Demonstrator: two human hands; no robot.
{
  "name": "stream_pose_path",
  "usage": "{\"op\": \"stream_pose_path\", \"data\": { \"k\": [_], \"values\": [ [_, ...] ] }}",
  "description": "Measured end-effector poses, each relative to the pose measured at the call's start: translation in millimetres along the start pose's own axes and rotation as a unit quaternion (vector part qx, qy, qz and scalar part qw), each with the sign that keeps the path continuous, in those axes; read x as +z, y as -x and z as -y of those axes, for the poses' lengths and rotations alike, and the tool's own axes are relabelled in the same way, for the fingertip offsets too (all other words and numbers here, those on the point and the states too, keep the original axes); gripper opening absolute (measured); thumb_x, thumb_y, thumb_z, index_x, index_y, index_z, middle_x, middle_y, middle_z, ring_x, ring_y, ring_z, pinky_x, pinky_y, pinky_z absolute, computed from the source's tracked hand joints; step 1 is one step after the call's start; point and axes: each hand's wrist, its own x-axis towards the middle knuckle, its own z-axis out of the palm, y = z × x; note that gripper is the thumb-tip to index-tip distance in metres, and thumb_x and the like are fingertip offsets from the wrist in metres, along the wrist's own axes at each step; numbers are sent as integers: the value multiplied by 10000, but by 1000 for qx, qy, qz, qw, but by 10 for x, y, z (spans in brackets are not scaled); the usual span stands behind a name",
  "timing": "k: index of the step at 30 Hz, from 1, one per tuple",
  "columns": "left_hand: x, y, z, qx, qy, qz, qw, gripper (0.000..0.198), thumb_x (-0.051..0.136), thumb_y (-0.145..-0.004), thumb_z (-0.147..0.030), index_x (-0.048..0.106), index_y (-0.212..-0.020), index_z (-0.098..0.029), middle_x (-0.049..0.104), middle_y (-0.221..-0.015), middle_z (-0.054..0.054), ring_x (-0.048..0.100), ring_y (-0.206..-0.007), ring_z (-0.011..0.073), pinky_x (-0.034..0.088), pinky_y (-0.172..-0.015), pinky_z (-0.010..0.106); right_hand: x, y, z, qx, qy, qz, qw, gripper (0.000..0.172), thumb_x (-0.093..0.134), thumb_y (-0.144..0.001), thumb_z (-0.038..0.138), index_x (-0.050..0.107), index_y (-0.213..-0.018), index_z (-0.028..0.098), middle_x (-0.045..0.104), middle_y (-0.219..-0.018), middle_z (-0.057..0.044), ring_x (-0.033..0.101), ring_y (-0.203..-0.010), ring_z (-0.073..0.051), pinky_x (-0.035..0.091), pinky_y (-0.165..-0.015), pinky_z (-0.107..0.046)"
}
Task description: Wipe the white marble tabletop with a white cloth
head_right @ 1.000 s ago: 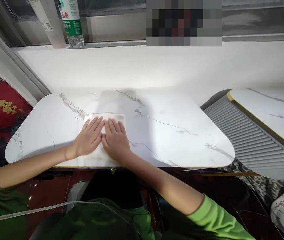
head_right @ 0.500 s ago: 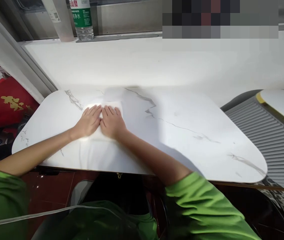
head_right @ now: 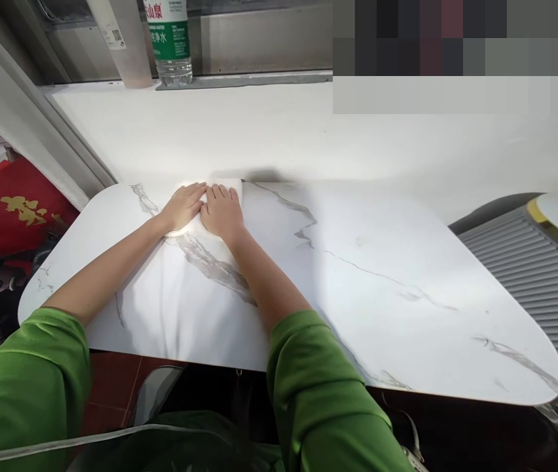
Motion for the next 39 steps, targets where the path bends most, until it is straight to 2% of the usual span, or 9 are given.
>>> {"op": "stream_pose_path", "data": {
  "k": [4,7,11,18,22,24,27,35,39],
  "values": [
    [-9,154,-85,-3,7,-5,1000,547,301,-961,-222,362,-1496,-126,343,-1580,112,283,-1471,242,197,-1202,453,-62,137,48,-10,8,5,1000,545,280,-936,183,446,-1421,-5,442,-1499,-203,385,-1395,-297,226,-1162,-494],
    [-56,394,-211,-13,11,1,1000,551,300,-964,-225,349,-1503,-121,332,-1586,109,265,-1480,237,178,-1210,449,-135,333,148,-20,17,25,999,557,282,-939,190,424,-1437,-16,425,-1513,-200,374,-1404,-291,217,-1173,-475],
    [-137,905,-440,-26,6,7,1000,556,271,-975,-228,330,-1510,-86,312,-1592,119,244,-1488,243,149,-1222,454,-221,759,367,-43,11,16,999,559,287,-941,208,433,-1436,-7,436,-1507,-193,383,-1401,-294,231,-1172,-483],
    [-191,1940,-773,-14,-2,-23,1000,563,268,-968,-276,361,-1499,-111,339,-1578,120,243,-1490,252,172,-1226,485,-405,1624,831,-106,-6,-13,994,558,305,-952,260,476,-1423,14,456,-1490,-198,387,-1403,-321,249,-1182,-524],
    [-223,2175,-815,-20,3,-22,1000,576,220,-976,-282,361,-1494,-72,342,-1572,141,237,-1492,259,187,-1224,501,-474,1748,952,-130,-18,5,991,575,322,-945,276,475,-1423,-5,448,-1493,-208,382,-1406,-331,242,-1193,-516],
    [-228,2129,-759,-23,5,-15,1000,581,221,-971,-277,362,-1490,-56,349,-1569,144,243,-1490,261,183,-1225,499,-464,1666,959,-130,-16,20,991,586,329,-941,277,466,-1421,-30,440,-1495,-218,378,-1406,-344,228,-1197,-510],
    [-217,1892,-563,-35,2,-6,999,586,246,-957,-270,364,-1483,-40,351,-1568,149,257,-1484,263,174,-1226,484,-389,1386,927,-115,-7,35,993,578,322,-944,256,450,-1427,-33,432,-1503,-213,374,-1407,-339,223,-1194,-503],
    [-195,778,258,-75,-7,8,997,576,270,-953,-264,350,-1494,-85,338,-1582,117,274,-1477,236,181,-1215,424,-8,141,698,-82,-7,25,996,523,318,-944,194,461,-1404,-9,457,-1486,-202,394,-1370,-302,221,-1163,-454],
    [-174,334,520,-84,-8,-2,996,560,262,-947,-236,380,-1477,-100,364,-1568,119,303,-1462,233,209,-1204,414,135,-328,583,-55,-14,28,998,514,297,-941,162,459,-1403,4,462,-1484,-188,388,-1372,-281,206,-1162,-437]
  ]
}}
